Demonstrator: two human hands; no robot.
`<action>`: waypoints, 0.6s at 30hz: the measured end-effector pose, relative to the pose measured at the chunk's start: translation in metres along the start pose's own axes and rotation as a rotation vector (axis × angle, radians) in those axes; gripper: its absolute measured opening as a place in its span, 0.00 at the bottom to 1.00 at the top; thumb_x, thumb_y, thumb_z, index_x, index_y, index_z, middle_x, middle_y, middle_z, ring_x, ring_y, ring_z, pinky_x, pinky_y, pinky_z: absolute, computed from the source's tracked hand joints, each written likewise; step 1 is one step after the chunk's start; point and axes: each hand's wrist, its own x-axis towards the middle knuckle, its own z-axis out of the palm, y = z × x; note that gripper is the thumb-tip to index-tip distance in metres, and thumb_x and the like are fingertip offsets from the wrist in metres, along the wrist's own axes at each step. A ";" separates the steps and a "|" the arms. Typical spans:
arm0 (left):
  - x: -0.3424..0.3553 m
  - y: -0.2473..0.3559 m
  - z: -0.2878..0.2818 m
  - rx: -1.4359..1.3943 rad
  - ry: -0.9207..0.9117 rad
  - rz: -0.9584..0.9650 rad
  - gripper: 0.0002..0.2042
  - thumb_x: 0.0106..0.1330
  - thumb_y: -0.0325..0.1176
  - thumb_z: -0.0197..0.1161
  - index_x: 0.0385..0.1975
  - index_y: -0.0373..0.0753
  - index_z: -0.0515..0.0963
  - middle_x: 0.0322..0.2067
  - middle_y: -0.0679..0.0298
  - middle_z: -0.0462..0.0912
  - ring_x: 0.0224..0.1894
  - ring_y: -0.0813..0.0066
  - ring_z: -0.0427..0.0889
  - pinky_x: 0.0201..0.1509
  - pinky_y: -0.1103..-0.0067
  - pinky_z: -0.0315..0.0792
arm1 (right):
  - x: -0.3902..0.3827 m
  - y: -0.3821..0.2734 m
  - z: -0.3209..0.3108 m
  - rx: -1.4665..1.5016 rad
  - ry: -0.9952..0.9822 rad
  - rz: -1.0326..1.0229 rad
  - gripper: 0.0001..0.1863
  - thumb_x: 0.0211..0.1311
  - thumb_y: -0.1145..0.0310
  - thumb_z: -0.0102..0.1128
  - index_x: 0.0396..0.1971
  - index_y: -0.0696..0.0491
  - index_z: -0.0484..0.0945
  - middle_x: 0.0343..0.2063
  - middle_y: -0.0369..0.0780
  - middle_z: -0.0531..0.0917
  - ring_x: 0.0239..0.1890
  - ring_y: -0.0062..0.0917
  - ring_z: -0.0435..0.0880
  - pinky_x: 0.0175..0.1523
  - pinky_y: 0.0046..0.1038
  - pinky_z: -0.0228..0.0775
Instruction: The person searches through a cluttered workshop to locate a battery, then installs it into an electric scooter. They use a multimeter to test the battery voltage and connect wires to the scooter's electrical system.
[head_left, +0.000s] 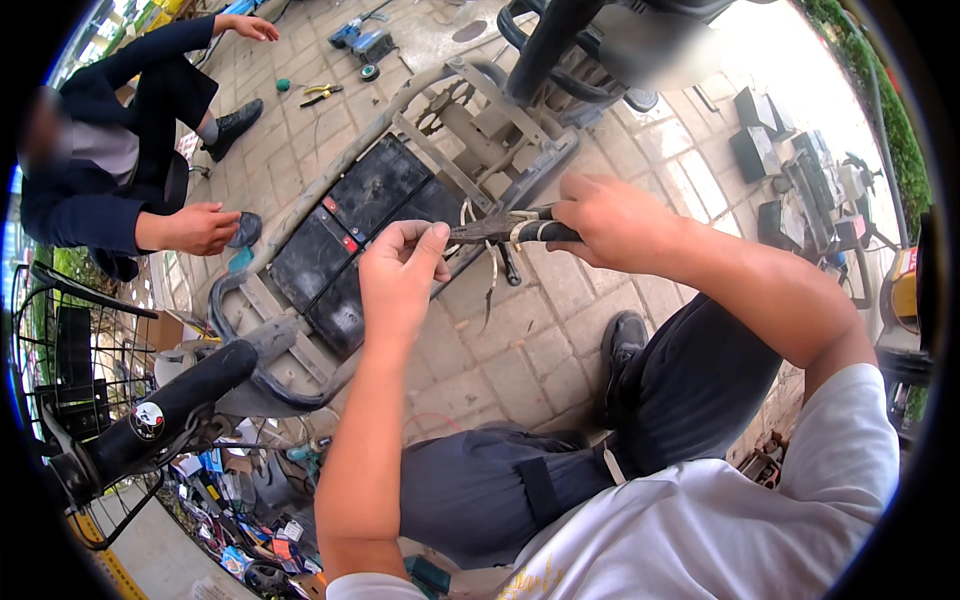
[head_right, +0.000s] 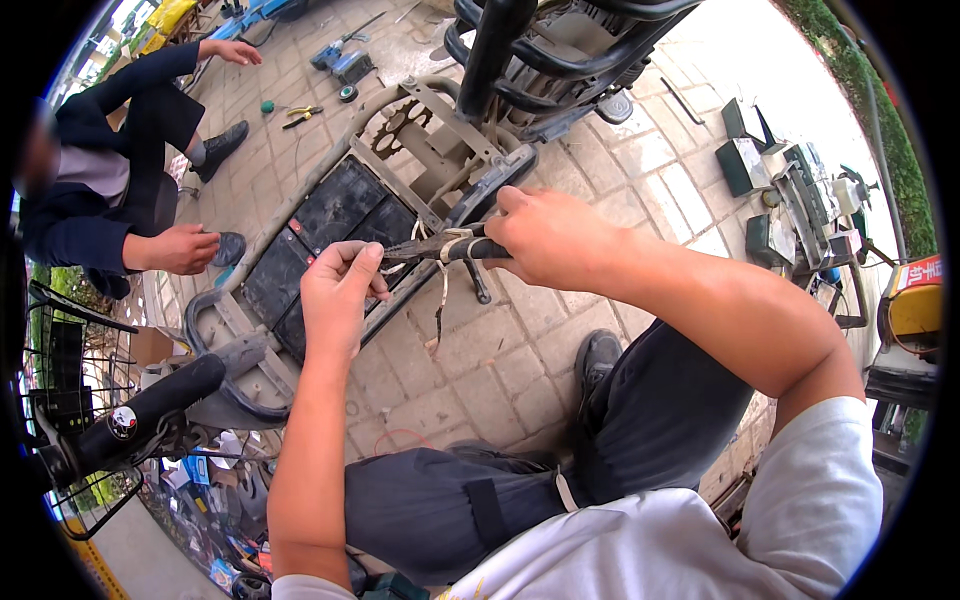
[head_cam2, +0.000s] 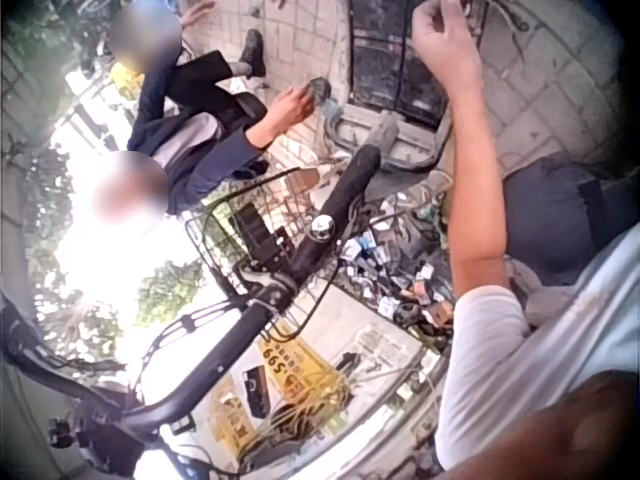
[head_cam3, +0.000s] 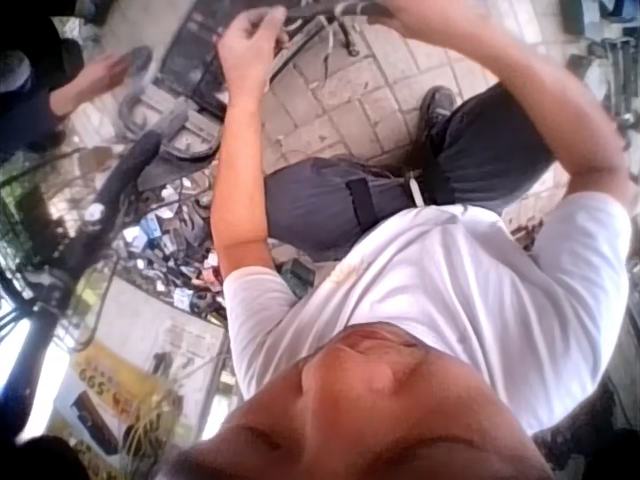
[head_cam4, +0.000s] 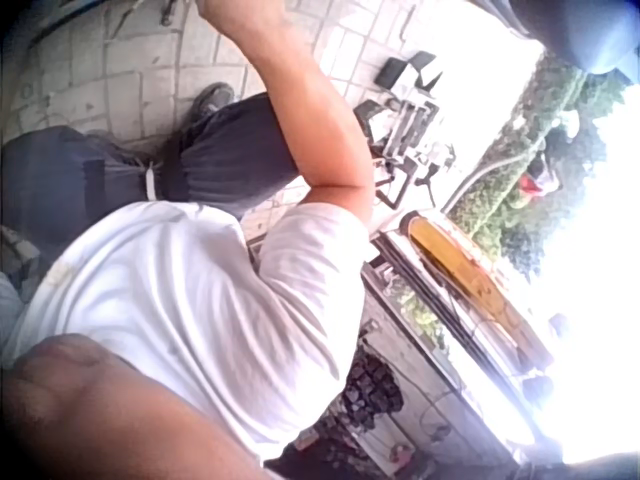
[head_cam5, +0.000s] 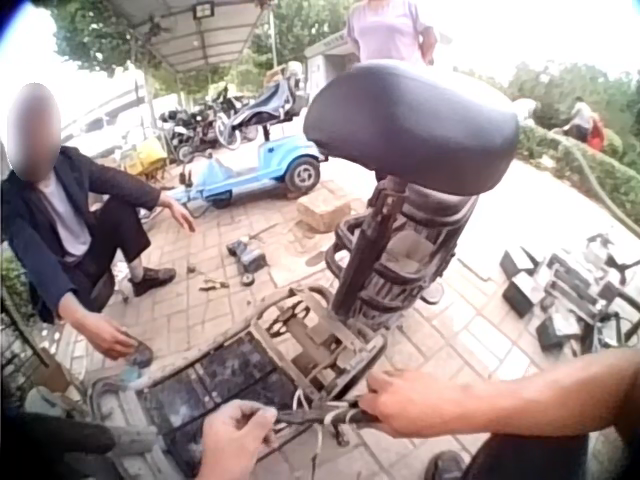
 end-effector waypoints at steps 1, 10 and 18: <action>-0.001 0.000 0.000 0.037 0.021 0.008 0.09 0.67 0.34 0.59 0.35 0.33 0.77 0.21 0.66 0.77 0.21 0.81 0.74 0.26 0.83 0.71 | -0.001 -0.003 -0.001 -0.009 -0.002 0.010 0.16 0.58 0.56 0.62 0.30 0.55 0.80 0.32 0.46 0.76 0.36 0.42 0.79 0.41 0.40 0.72; -0.008 0.004 0.012 0.326 0.161 0.099 0.12 0.71 0.36 0.53 0.33 0.32 0.75 0.18 0.66 0.76 0.20 0.82 0.73 0.25 0.83 0.68 | -0.008 -0.022 0.004 0.113 -0.065 0.156 0.17 0.58 0.56 0.62 0.32 0.56 0.80 0.33 0.48 0.76 0.38 0.44 0.80 0.43 0.41 0.73; -0.004 -0.005 0.012 -0.062 0.160 0.014 0.09 0.71 0.34 0.52 0.34 0.34 0.74 0.23 0.65 0.76 0.22 0.80 0.74 0.29 0.82 0.71 | -0.015 -0.025 0.017 0.224 -0.005 0.154 0.16 0.59 0.57 0.60 0.32 0.56 0.79 0.32 0.49 0.75 0.33 0.46 0.79 0.40 0.42 0.73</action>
